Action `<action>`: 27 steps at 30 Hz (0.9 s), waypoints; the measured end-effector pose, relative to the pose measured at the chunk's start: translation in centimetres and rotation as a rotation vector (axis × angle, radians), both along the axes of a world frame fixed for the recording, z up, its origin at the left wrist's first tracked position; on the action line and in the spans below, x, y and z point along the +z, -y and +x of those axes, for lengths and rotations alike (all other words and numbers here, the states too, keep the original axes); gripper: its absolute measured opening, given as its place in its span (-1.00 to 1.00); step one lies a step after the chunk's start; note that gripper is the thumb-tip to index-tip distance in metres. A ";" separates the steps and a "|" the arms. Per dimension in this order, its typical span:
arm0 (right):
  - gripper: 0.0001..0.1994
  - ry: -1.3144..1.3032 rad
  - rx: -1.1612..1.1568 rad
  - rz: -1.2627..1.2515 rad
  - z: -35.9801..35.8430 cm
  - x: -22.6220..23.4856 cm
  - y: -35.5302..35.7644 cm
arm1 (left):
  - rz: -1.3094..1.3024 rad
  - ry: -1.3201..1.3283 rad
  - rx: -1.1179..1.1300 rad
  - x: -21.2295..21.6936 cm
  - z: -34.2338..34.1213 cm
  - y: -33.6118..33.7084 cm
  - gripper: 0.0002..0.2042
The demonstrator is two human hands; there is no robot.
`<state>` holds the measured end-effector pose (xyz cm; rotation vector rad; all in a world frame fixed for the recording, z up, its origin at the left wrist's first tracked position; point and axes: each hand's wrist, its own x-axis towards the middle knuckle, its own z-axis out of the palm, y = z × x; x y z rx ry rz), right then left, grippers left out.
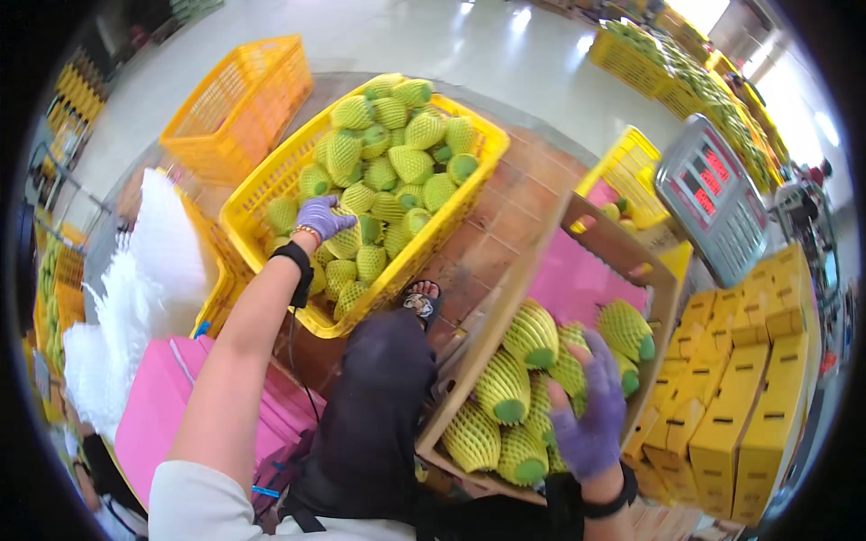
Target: Packing mangoes into boxes and weighing them in a produce shop.
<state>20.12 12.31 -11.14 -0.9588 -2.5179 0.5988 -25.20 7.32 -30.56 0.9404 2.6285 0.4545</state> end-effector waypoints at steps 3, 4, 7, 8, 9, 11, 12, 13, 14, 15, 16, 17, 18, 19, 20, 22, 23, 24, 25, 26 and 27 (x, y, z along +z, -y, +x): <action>-0.62 -0.055 -0.130 -0.199 2.4 -1.2 0.0 | 0.046 0.158 0.250 -5.6 -2.5 0.5 -0.34; -0.62 -0.028 -0.112 -0.199 3.0 -1.6 0.1 | 0.102 0.319 0.420 -6.8 -2.6 0.9 -0.37; -0.64 -0.062 -0.308 -0.417 3.9 -2.5 -0.2 | -0.362 0.092 -0.071 -8.5 -1.4 0.1 -0.39; -0.65 -0.023 -0.324 -0.398 3.9 -2.7 -0.3 | -0.471 0.146 -0.193 -9.0 0.3 0.2 -0.40; -0.66 0.012 -0.357 -0.371 3.8 -2.9 -0.3 | -0.594 0.165 -0.404 -9.2 1.7 -0.1 -0.39; -0.66 0.097 -0.316 -0.302 3.5 -3.1 -0.4 | -0.772 0.347 -0.539 -10.2 4.7 -0.2 -0.40; -0.67 0.147 -0.282 -0.220 3.3 -3.1 -0.4 | -0.831 0.296 -0.702 -11.0 5.7 -0.6 -0.46; -0.68 0.207 -0.258 -0.143 3.2 -3.1 -0.4 | -0.999 0.256 -0.759 -11.8 6.5 -1.4 -0.57; -0.68 0.208 -0.262 -0.139 3.1 -3.1 -0.4 | -0.943 0.271 -0.704 -12.7 6.7 -1.7 -0.59; -0.68 0.223 -0.252 -0.139 3.1 -3.1 -0.3 | -0.901 0.273 -0.670 -13.6 6.6 -1.8 -0.62; -0.69 0.235 -0.245 -0.138 3.2 -3.0 -0.3 | -0.942 0.222 -0.752 -14.6 6.4 -1.9 -0.65; -0.69 0.241 -0.256 -0.138 3.3 -2.9 -0.3 | -0.816 0.216 -0.763 -15.6 6.0 -1.6 -0.72; -0.68 0.280 -0.242 -0.137 3.4 -2.9 -0.3 | -0.848 0.221 -0.758 -16.6 5.5 -1.0 -0.72; -0.68 0.302 -0.232 -0.129 3.5 -2.9 -0.3 | -0.810 0.148 -0.795 -17.5 4.9 0.3 -0.69; -0.65 0.303 -0.240 -0.149 3.5 -2.9 -0.4 | -0.774 0.075 -0.830 -18.5 4.2 1.9 -0.65; -0.66 0.289 -0.238 -0.163 3.5 -3.1 -0.5 | -0.699 -0.070 -0.895 -20.7 3.2 4.1 -0.55; -0.66 0.277 -0.240 -0.169 3.5 -3.2 -0.5 | -0.758 -0.081 -0.901 -22.4 3.3 3.7 -0.52; -0.66 0.275 -0.245 -0.177 3.4 -3.4 -0.5 | -0.817 -0.092 -0.908 -23.9 3.3 3.2 -0.49; -0.67 0.245 -0.251 -0.173 3.3 -3.6 -0.6 | -0.899 -0.072 -0.895 -25.2 3.3 2.2 -0.49; -0.68 0.213 -0.254 -0.166 3.2 -3.8 -0.6 | -0.981 -0.052 -0.882 -26.3 3.3 1.3 -0.49; -0.68 0.205 -0.254 -0.170 3.2 -3.9 -0.7 | -1.106 0.112 -1.000 -26.8 3.1 0.7 -0.43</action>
